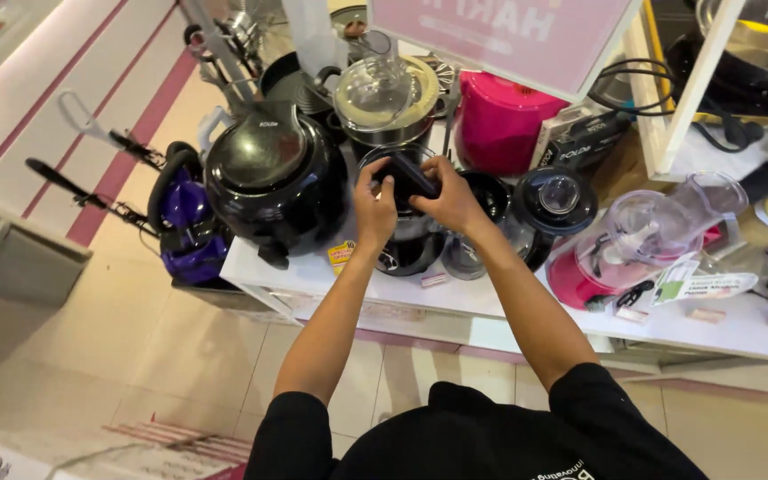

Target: Assembling a blender on a retail shelf by fitting the jar, blades, and lid onto the motorized base.

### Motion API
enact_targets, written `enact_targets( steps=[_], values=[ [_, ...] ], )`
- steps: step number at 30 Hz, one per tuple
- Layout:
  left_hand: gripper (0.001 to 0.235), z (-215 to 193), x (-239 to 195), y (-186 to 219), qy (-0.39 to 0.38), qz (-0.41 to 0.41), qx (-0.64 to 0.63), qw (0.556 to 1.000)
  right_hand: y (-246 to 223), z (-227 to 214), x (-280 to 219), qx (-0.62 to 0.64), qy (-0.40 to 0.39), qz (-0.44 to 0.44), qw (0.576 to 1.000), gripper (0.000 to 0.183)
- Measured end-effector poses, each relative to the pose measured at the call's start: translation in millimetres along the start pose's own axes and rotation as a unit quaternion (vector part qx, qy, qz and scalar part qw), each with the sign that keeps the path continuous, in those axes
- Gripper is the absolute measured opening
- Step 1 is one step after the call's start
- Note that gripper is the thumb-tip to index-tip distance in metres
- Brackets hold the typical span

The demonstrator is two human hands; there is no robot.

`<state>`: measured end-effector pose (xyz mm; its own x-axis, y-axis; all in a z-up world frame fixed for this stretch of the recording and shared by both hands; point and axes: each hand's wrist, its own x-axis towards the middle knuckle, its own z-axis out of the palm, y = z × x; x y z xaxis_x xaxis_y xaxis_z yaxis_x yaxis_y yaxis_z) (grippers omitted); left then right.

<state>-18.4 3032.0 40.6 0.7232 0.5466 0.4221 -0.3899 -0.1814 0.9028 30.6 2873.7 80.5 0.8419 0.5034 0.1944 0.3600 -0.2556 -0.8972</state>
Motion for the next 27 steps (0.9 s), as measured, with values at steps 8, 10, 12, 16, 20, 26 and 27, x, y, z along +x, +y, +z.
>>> enact_targets(
  steps=[8,10,12,16,20,26,27],
  values=[
    [0.049,20,28,-29,-0.055,-0.002,-0.050,0.997,-9,18,29,0.009,0.076,0.023,0.997,0.061],
    [0.050,16,22,-35,-0.089,-0.021,-0.046,0.995,-1,28,26,0.023,0.102,0.023,0.994,0.053],
    [0.047,15,35,-30,-0.108,-0.002,-0.029,0.994,3,33,40,0.094,0.156,-0.019,0.983,0.035],
    [0.048,2,42,-26,-0.128,0.010,0.016,0.992,0,52,42,0.163,0.194,-0.008,0.967,0.027],
    [0.065,-4,58,-4,-0.209,-0.024,0.066,0.975,-10,62,42,0.169,0.245,0.024,0.955,0.025],
    [0.060,-12,72,-47,-0.276,-0.060,0.110,0.953,38,67,52,0.129,0.266,-0.024,0.955,0.035],
    [0.056,-16,68,-53,-0.271,-0.077,0.113,0.953,52,72,52,0.135,0.270,-0.035,0.953,0.041]
  ],
)
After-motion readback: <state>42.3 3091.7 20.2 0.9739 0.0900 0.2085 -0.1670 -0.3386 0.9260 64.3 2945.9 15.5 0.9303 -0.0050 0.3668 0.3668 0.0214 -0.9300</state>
